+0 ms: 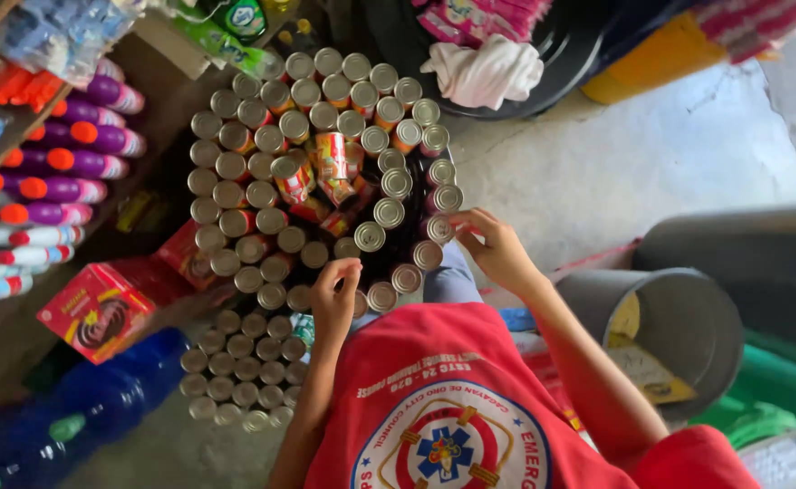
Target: Stocking canned goods from a floor display onto store shelves.
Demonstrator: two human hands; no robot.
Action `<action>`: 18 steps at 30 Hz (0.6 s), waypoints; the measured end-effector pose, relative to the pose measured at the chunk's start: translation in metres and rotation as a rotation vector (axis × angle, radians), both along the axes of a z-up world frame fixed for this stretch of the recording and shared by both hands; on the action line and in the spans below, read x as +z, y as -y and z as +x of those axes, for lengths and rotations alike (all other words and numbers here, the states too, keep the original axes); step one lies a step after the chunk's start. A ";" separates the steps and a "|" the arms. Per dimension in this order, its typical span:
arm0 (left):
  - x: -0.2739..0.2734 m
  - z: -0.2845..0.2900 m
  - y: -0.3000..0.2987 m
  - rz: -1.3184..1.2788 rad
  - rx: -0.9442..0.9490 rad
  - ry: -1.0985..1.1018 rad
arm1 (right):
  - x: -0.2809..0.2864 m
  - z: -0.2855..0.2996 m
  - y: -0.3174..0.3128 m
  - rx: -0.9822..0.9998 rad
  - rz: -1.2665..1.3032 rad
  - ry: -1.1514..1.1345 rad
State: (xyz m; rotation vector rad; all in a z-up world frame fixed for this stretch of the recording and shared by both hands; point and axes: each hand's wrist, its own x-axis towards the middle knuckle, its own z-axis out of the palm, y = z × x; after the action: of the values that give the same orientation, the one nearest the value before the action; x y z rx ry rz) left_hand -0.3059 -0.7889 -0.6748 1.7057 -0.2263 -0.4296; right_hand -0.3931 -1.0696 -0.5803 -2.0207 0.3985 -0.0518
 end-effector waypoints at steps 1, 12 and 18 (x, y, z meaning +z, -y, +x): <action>0.003 -0.003 0.008 0.045 0.035 0.032 | 0.000 0.012 0.012 0.033 -0.062 -0.002; 0.019 -0.050 0.170 0.292 0.117 0.359 | -0.079 0.076 0.140 0.645 -0.265 -0.021; -0.005 -0.076 0.200 0.608 -0.037 0.560 | -0.110 0.081 0.140 0.878 -0.328 0.003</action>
State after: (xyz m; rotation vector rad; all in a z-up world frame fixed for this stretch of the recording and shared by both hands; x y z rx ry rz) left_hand -0.3822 -0.9886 -0.6796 2.4042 -0.5777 -0.0250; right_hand -0.3118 -1.2096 -0.6906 -2.3520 -0.5525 0.4465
